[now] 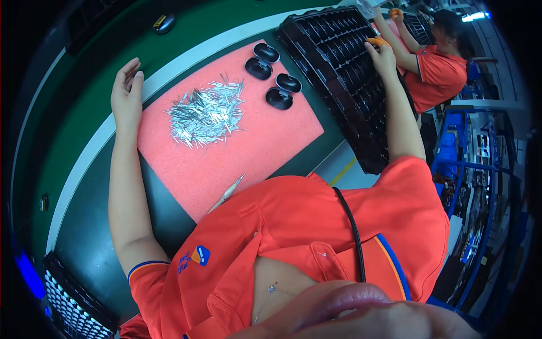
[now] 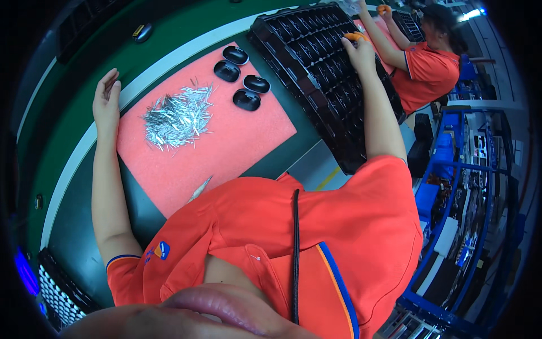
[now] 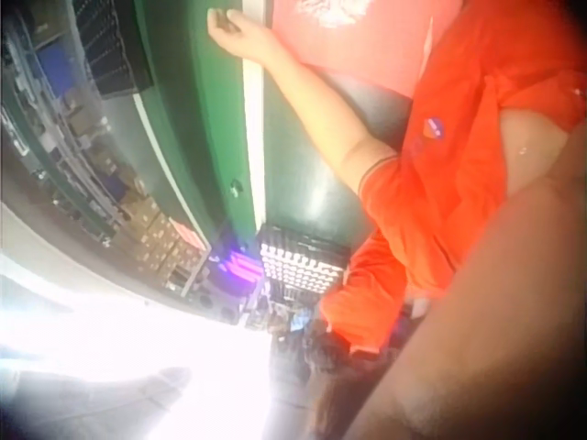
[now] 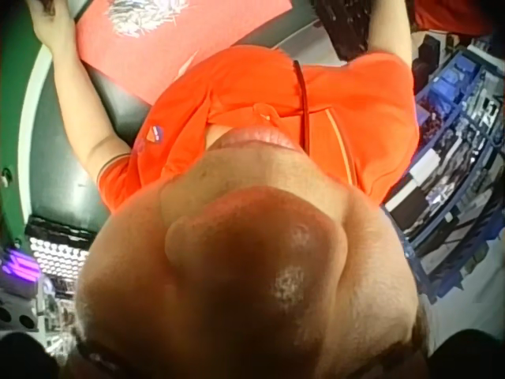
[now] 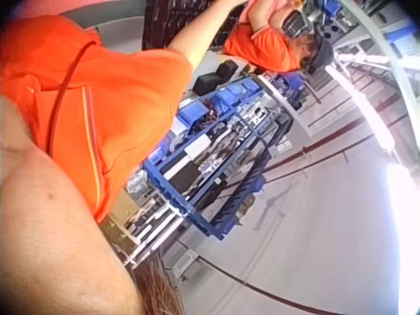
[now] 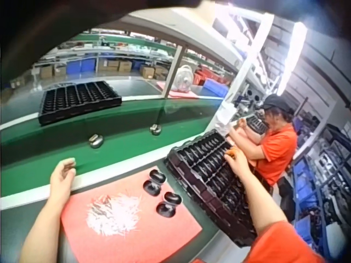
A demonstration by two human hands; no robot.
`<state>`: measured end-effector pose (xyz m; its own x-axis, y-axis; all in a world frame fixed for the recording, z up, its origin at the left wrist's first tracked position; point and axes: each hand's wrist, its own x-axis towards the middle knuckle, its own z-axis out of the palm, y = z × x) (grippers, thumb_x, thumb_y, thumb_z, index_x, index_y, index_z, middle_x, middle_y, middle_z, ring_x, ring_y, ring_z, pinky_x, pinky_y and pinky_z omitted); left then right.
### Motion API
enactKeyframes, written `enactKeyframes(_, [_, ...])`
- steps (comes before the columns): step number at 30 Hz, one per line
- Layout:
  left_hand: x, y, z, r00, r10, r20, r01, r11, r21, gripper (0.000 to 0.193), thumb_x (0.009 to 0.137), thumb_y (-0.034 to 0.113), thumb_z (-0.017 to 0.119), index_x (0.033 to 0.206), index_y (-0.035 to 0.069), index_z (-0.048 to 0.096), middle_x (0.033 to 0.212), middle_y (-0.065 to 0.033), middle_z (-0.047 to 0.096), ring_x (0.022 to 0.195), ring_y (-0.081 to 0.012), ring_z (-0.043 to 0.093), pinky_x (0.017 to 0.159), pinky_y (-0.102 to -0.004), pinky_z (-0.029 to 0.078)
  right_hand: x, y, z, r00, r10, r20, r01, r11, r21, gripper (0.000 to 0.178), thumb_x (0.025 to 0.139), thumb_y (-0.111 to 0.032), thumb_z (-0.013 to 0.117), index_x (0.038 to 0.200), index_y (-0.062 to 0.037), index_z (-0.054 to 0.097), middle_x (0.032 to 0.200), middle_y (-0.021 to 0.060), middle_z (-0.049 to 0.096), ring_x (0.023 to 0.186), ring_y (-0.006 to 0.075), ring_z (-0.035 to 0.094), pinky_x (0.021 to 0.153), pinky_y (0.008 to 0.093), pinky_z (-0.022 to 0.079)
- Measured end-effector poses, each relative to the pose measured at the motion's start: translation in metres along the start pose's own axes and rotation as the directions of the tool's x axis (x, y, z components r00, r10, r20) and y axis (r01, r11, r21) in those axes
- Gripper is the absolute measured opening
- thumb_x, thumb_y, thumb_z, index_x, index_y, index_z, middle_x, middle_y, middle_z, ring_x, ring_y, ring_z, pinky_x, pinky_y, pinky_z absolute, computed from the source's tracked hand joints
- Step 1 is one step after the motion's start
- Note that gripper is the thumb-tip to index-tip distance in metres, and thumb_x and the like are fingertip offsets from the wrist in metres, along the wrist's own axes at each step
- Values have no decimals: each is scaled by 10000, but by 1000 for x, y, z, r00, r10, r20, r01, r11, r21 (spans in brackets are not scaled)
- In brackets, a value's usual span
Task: Assembling small electronic components by inserting internal modules and batteries into plastic casings on a production line.
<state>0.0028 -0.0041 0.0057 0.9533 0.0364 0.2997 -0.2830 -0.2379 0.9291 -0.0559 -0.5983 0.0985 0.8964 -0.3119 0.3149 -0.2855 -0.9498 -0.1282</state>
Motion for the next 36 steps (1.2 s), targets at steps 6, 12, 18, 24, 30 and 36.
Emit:
enactKeyframes(6, [-6,-4,-3,998,-60,-1,60,998,-10,339,938,97,542,1265,9,533,1255,-117,571,1196,-187,520,1034,-286,372,35,29,37,987,-84,137,54,976,210,401,837,-411,643,999,-47,692,949,197,680,923,315,654,842,362,483])
enactKeyframes(12, [-7,-2,-7,998,-69,4,69,998,-3,336,937,112,547,1258,11,536,1258,-115,570,1191,-183,522,1041,-290,367,32,11,29,987,-101,124,115,987,-108,365,850,-389,626,953,-44,688,884,202,675,856,349,658,779,420,500])
enactKeyframes(18, [-5,-1,-6,998,-57,19,57,998,-2,333,938,105,547,1256,10,537,1257,-117,570,1191,-186,524,1036,-288,374,12,-20,4,963,-214,-161,180,963,-201,370,882,-358,618,966,-1,667,915,223,659,869,362,644,783,420,491])
enactKeyframes(24, [-3,-16,-9,998,68,0,-68,998,-5,306,925,110,561,1223,39,573,1208,-118,607,1130,-187,576,974,-290,445,-104,-163,-33,887,-410,-214,455,854,251,254,853,-214,692,934,24,654,1033,138,677,862,259,651,773,307,496])
enactKeyframes(30, [0,-14,-6,998,49,28,-50,998,35,327,934,131,563,1247,36,559,1234,-96,597,1157,-168,549,1005,-266,402,-193,-218,-17,695,-709,-122,699,626,346,220,789,-108,729,984,-50,644,1112,91,646,834,263,584,772,345,460])
enactKeyframes(36, [-7,0,-3,999,-37,-24,36,997,-71,283,907,30,560,1189,10,563,1121,-91,619,1039,-162,586,904,-265,461,-204,-211,17,671,-739,-60,725,637,263,205,784,-153,736,949,-54,665,1097,84,641,853,236,572,758,357,415])
